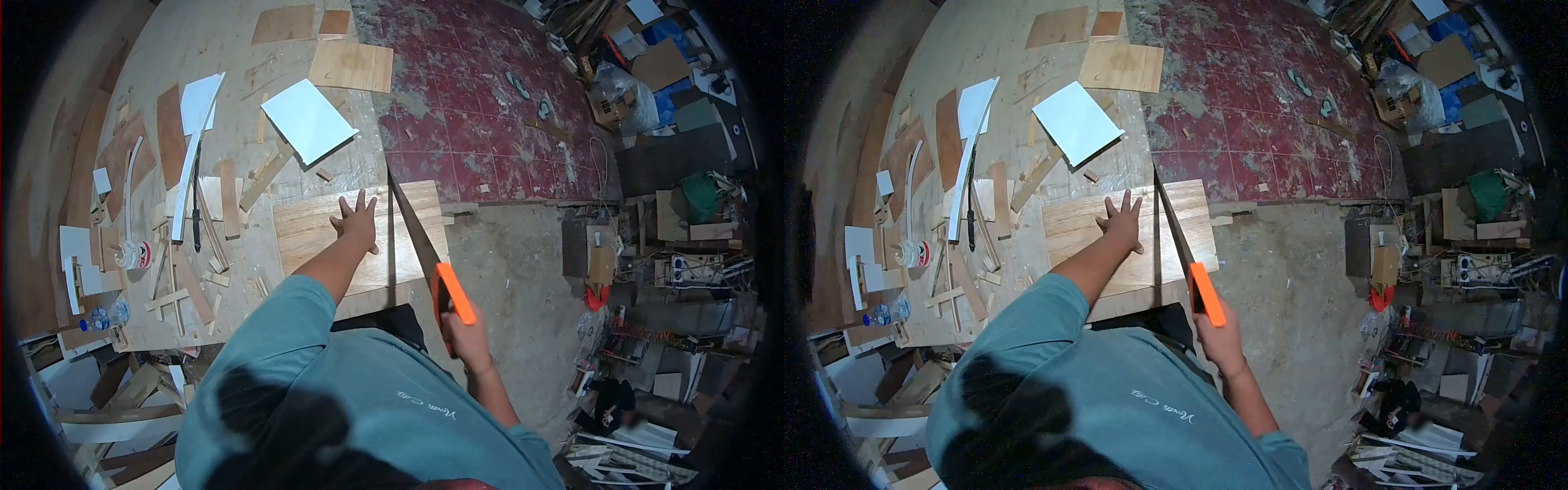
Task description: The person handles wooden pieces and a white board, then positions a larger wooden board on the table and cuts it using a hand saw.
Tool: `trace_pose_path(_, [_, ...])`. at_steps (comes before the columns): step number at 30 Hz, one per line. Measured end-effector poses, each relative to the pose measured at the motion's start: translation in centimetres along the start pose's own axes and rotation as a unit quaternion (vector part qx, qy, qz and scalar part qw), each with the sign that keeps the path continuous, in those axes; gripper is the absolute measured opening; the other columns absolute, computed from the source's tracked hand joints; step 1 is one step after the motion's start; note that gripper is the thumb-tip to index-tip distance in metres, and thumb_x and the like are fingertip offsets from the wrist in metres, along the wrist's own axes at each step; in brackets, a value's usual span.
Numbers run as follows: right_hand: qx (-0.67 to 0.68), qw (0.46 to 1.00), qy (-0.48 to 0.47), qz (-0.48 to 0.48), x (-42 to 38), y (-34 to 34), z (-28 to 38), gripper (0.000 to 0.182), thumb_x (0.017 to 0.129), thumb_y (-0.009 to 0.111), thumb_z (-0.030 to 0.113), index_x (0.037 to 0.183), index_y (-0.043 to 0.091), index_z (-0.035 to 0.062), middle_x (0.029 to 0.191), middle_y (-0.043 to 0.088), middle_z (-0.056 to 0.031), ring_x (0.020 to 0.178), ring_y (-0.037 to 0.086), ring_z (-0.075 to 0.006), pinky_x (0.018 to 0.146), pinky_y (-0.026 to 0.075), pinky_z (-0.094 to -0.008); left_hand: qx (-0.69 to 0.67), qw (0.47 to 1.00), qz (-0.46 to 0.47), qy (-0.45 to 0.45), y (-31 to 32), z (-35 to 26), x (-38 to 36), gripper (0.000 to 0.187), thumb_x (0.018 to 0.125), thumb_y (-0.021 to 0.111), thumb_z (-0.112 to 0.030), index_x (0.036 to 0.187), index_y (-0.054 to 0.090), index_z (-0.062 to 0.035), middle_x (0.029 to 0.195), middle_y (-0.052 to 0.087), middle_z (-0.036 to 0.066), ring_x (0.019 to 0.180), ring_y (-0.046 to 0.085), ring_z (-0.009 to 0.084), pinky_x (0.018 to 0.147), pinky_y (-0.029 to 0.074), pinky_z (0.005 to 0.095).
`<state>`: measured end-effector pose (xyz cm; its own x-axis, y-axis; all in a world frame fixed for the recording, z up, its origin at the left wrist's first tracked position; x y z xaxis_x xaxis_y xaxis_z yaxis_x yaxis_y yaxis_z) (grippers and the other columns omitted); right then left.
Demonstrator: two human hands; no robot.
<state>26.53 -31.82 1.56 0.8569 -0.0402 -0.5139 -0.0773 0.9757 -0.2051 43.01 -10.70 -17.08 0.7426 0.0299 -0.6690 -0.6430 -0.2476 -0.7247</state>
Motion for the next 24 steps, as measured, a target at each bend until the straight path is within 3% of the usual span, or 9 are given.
trace_pose_path(3, [-0.006,0.999,0.036,-0.003,-2.7,-1.3,3.8,0.021,0.077,0.052,0.002,0.097,0.057,-0.0004,0.063,0.051,-0.0009,0.047,0.047,-0.0097,0.043,0.039,-0.0260,0.000,1.000,0.001,0.003,0.1,0.0,0.1,0.136,0.049,0.094,-0.035,0.152,0.005,-0.0332,0.159,-0.012,0.000,0.142,-0.004,0.0474,0.103,0.029,0.0695])
trace_pose_path(8, [-0.007,0.999,0.051,-0.005,-0.7,-2.4,8.6,0.013,0.080,0.045,0.003,0.090,0.054,0.0004,0.058,0.051,-0.0032,0.043,0.047,-0.0110,0.040,0.038,-0.0264,-0.009,1.000,-0.014,0.018,0.3,0.4,0.0,0.137,0.048,0.094,-0.034,0.152,0.006,-0.0320,0.159,-0.012,0.001,0.142,-0.004,0.0487,0.101,0.031,0.0695])
trace_pose_path(10, [-0.075,0.994,0.048,0.056,2.8,-1.9,9.9,0.010,0.085,0.048,0.008,0.089,0.056,0.0034,0.058,0.051,-0.0023,0.044,0.048,-0.0109,0.041,0.038,-0.0257,-0.006,1.000,-0.010,0.023,0.1,0.3,0.1,0.137,0.047,0.094,-0.035,0.152,0.006,-0.0309,0.159,-0.012,0.002,0.141,-0.003,0.0493,0.100,0.032,0.0693])
trace_pose_path(12, [-0.128,0.991,-0.031,0.011,11.4,1.4,7.3,0.015,0.086,0.052,0.016,0.082,0.058,0.0036,0.064,0.054,-0.0036,0.054,0.052,-0.0102,0.049,0.040,-0.0287,0.005,1.000,0.011,0.016,-0.6,0.1,0.8,0.138,0.046,0.095,-0.034,0.152,0.006,-0.0305,0.159,-0.012,0.003,0.141,-0.003,0.0493,0.099,0.033,0.0696])
trace_pose_path(16, [-0.051,0.994,0.067,0.073,27.3,9.0,3.3,0.021,0.079,0.056,0.021,0.074,0.056,0.0005,0.059,0.052,-0.0066,0.044,0.048,-0.0181,0.042,0.038,-0.0355,0.030,0.999,0.018,-0.008,-0.2,-0.2,0.5,0.137,0.053,0.092,-0.037,0.152,-0.003,-0.0338,0.159,-0.016,0.000,0.142,-0.002,0.0478,0.101,0.031,0.0688])
trace_pose_path(20, [-0.102,0.993,-0.040,0.044,25.9,9.2,2.2,0.023,0.080,0.056,0.021,0.081,0.056,-0.0022,0.061,0.055,-0.0084,0.045,0.052,-0.0189,0.044,0.041,-0.0381,0.031,0.999,-0.014,-0.013,4.2,0.0,4.1,0.134,0.055,0.091,-0.035,0.151,-0.002,-0.0371,0.159,-0.015,-0.001,0.143,-0.001,0.0470,0.101,0.031,0.0690])
trace_pose_path(22, [-0.150,0.983,-0.102,0.040,23.8,8.8,0.1,0.030,0.080,0.054,0.011,0.105,0.058,-0.0048,0.085,0.065,-0.0154,0.078,0.066,-0.0269,0.071,0.052,-0.0382,0.090,0.936,-0.338,-0.039,8.1,0.5,7.0,0.135,0.054,0.092,-0.035,0.152,-0.001,-0.0353,0.159,-0.015,-0.001,0.142,-0.002,0.0477,0.100,0.031,0.0695])
trace_pose_path(23, [-0.128,0.978,-0.161,0.035,22.5,8.6,-1.7,0.040,0.079,0.053,0.008,0.117,0.054,-0.0039,0.100,0.064,-0.0176,0.095,0.063,-0.0287,0.083,0.049,-0.0370,0.092,0.935,-0.340,-0.038,5.3,0.4,5.2,0.135,0.054,0.092,-0.035,0.152,-0.001,-0.0353,0.159,-0.015,-0.001,0.142,-0.002,0.0477,0.100,0.031,0.0695])
trace_pose_path(24, [-0.106,0.970,-0.219,0.028,21.3,8.3,-3.6,0.052,0.078,0.052,0.005,0.129,0.050,-0.0029,0.116,0.062,-0.0198,0.111,0.060,-0.0305,0.095,0.046,-0.0359,0.058,0.985,-0.162,-0.019,1.2,0.2,2.2,0.135,0.054,0.092,-0.035,0.152,-0.001,-0.0343,0.159,-0.014,0.000,0.142,-0.002,0.0481,0.101,0.031,0.0696])
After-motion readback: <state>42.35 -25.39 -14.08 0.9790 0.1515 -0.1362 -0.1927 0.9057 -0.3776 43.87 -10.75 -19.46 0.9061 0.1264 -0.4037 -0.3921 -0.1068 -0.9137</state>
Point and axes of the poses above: each hand's wrist, its own x-axis towards the middle knuckle, its own y-axis out of the palm, z = x × y, the point moved 4 cm from there along x, towards the middle knuckle
